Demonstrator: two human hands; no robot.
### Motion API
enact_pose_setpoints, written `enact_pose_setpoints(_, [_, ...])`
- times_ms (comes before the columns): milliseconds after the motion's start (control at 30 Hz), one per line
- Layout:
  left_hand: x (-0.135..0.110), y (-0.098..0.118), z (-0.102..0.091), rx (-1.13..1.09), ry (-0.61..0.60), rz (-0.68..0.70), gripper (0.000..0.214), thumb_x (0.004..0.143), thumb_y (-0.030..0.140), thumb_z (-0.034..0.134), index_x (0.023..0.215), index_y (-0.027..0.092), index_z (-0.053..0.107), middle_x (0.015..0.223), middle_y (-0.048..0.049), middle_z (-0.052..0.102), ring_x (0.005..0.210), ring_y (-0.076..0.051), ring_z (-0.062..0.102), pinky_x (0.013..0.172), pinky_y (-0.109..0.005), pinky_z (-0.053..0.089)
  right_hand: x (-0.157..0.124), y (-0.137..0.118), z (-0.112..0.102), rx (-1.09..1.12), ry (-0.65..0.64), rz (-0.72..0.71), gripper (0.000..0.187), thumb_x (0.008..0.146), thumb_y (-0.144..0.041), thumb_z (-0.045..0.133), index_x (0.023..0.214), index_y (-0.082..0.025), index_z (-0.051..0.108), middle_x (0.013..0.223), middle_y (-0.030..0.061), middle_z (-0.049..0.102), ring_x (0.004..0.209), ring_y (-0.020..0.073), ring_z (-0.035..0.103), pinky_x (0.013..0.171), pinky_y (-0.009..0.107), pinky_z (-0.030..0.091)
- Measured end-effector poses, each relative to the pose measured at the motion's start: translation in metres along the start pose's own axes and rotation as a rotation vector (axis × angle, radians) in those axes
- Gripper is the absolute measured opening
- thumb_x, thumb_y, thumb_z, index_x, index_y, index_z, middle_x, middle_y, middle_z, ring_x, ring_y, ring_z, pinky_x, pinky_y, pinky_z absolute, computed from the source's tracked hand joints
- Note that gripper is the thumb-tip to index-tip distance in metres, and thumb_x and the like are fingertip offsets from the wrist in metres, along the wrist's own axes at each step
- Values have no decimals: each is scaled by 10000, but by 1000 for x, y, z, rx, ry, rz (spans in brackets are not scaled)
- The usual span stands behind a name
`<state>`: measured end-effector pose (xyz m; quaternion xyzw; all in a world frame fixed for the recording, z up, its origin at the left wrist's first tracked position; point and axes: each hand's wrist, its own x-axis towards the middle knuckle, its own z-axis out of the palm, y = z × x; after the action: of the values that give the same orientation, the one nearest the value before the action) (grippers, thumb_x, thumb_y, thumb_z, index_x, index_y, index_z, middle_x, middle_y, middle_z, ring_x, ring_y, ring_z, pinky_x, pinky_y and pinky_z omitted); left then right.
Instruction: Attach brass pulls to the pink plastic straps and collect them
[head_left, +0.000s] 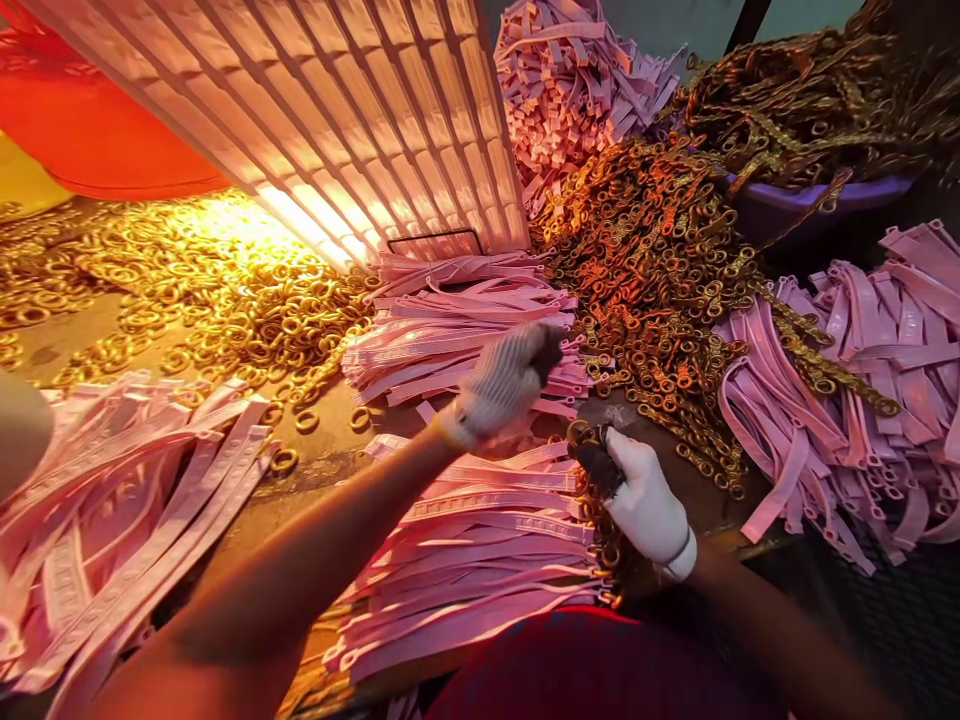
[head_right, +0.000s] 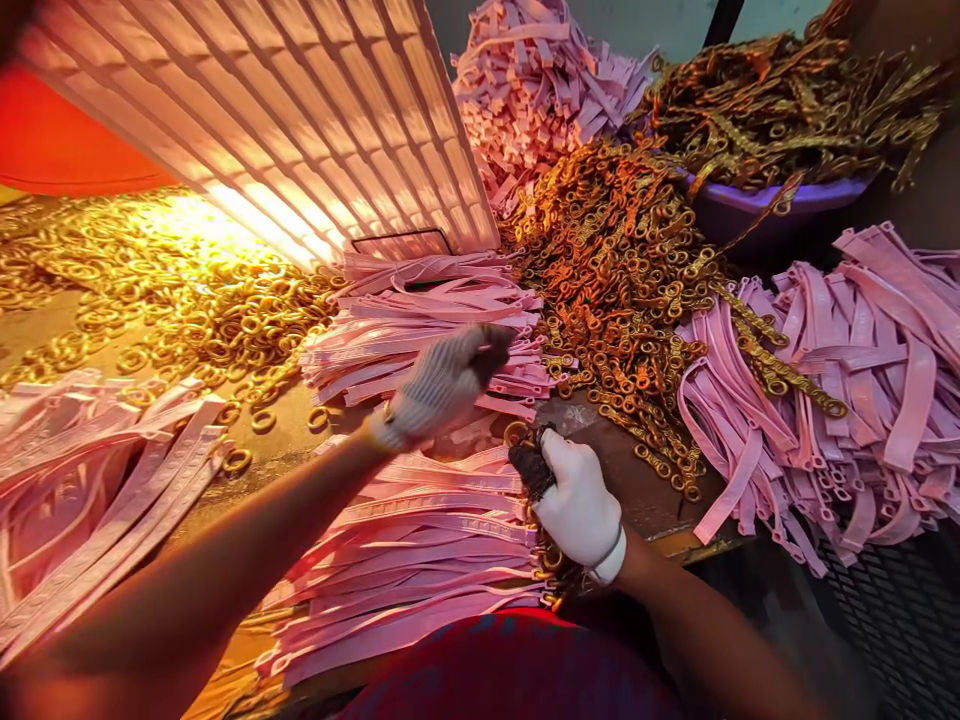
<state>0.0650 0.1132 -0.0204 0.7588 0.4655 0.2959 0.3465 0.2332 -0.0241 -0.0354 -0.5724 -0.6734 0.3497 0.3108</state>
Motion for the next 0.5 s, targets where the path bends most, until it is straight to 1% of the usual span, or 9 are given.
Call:
enact_pose_setpoints(33, [23, -9, 0, 86, 24, 2, 340, 930, 189, 516, 1230, 91, 645, 1178, -150, 684, 1114, -251, 620, 986, -389, 498, 0, 1, 0, 15, 8, -10, 131, 926, -185, 503, 918, -195, 634, 740, 35, 663, 733, 186, 607, 699, 258, 483])
enact_pose_setpoints(67, [44, -18, 1, 328, 5, -11, 382, 938, 177, 495, 1296, 103, 606, 1274, -149, 648, 1207, -253, 580, 1035, -385, 470, -2, 2, 1, 21, 9, -24, 143, 920, -179, 498, 931, -195, 640, 760, 40, 673, 747, 190, 617, 719, 265, 498])
enact_pose_setpoints(100, [63, -25, 3, 377, 1, -38, 393, 927, 160, 507, 1301, 82, 599, 1286, -175, 634, 1231, -279, 567, 1047, -406, 455, -4, 3, 1, 16, 14, -39, 160, 909, -168, 493, 949, -196, 646, 793, 47, 686, 765, 197, 628, 742, 276, 511])
enact_pose_setpoints(167, [88, -33, 7, 474, -28, -79, 368, 917, 154, 514, 1255, 47, 613, 1254, -217, 625, 1176, -316, 597, 989, -423, 477, -9, 5, 3, -29, 43, -70, 231, 864, -128, 483, 1001, -197, 656, 878, 67, 712, 805, 214, 649, 783, 300, 530])
enact_pose_setpoints(233, [95, -35, 11, 481, -48, -102, 298, 893, 152, 536, 1142, 38, 652, 1211, -243, 619, 1075, -336, 635, 906, -426, 498, -14, 10, 3, -114, 75, -76, 326, 805, -91, 476, 1054, -195, 659, 919, 84, 718, 849, 238, 661, 813, 323, 542])
enact_pose_setpoints(300, [86, -33, 12, 479, -54, -106, 233, 878, 134, 529, 1050, 62, 668, 1197, -237, 613, 1015, -323, 646, 853, -410, 499, -18, 15, 2, -204, 84, -54, 385, 768, -79, 477, 1093, -187, 654, 893, 90, 708, 870, 258, 662, 825, 341, 552])
enact_pose_setpoints(367, [65, -28, 7, 439, -52, -99, 202, 888, 125, 498, 1006, 98, 660, 1136, -197, 639, 957, -279, 651, 822, -375, 497, -18, 18, -2, -250, 84, -29, 396, 774, -88, 476, 1125, -174, 640, 866, 92, 693, 851, 262, 658, 816, 349, 557])
enact_pose_setpoints(433, [35, -19, -2, 372, -63, -92, 206, 943, 171, 447, 1014, 133, 636, 960, -122, 674, 808, -211, 649, 753, -323, 501, -15, 16, -6, -244, 79, -37, 377, 801, -94, 465, 1135, -166, 625, 874, 92, 687, 837, 253, 651, 813, 347, 553])
enact_pose_setpoints(500, [1, -7, -10, 253, -101, -123, 235, 1003, 284, 402, 1015, 163, 603, 713, -24, 620, 581, -144, 581, 612, -261, 481, -8, 12, -10, -242, 70, -90, 358, 814, -87, 458, 1124, -170, 617, 925, 95, 687, 881, 249, 645, 846, 350, 537])
